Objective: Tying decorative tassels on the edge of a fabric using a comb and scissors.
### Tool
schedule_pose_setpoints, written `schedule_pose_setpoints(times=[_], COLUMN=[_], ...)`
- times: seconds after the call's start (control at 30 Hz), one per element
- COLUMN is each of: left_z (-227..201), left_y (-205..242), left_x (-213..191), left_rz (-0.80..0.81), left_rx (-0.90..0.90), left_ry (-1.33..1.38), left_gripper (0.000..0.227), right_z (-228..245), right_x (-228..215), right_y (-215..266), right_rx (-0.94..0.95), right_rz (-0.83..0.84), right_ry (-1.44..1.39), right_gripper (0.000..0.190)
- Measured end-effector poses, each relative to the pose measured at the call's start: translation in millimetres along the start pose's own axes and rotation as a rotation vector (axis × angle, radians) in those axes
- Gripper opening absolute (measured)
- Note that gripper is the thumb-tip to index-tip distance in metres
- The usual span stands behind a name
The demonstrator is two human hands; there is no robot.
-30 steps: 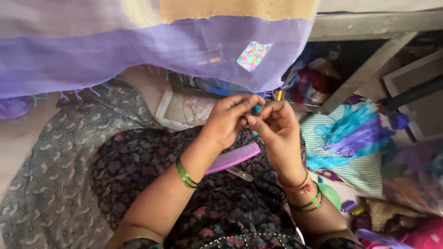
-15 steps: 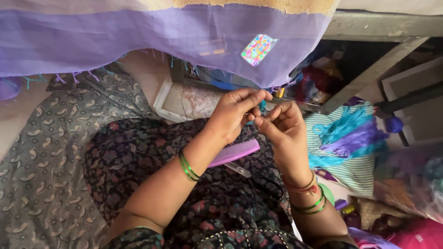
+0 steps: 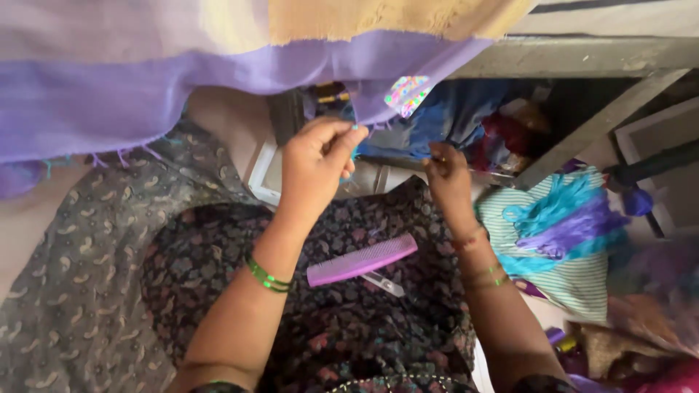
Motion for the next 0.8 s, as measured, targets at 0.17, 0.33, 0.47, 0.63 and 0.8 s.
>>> schedule_pose_setpoints(times=[0.17,0.33,0.47,0.63,0.8], left_z=[8,19,25,30,39], left_y=[0,2,1,2,6], left_x=[3,2,2,10,15], left_rz=[0.030,0.030,0.031,0.076,0.077], left_rx=[0.015,-0.109,-0.201,-0.218,-0.244], left_ry=[-0.030,0.010,0.001,0.039,0.072], left_gripper=[0.019,0.021,0.020,0.020,0.020], right_z=[-56,-107,-112,-93,-119], right_x=[55,114,113,79,79], right_y=[-72,-124,-150,-139,-130], right_rx=[-0.378,-0.431,-0.663,-0.556,-0.319], right_rz=[-0.037,0.115,-0.087,-0.094,0.026], right_ry=[0.125,0.687,0.820,0.284,0.350], right_gripper=[0.059,0.058,0.062,0.074,0.061])
Point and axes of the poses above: each hand's wrist, its own y-axis away from the middle knuckle, its own x-axis out of the palm, z = x × y, the point moved 6 cm from there along -y, towards the middle knuckle, and after that the axes turned 13 degrees about -z, right-handed, at the moved point
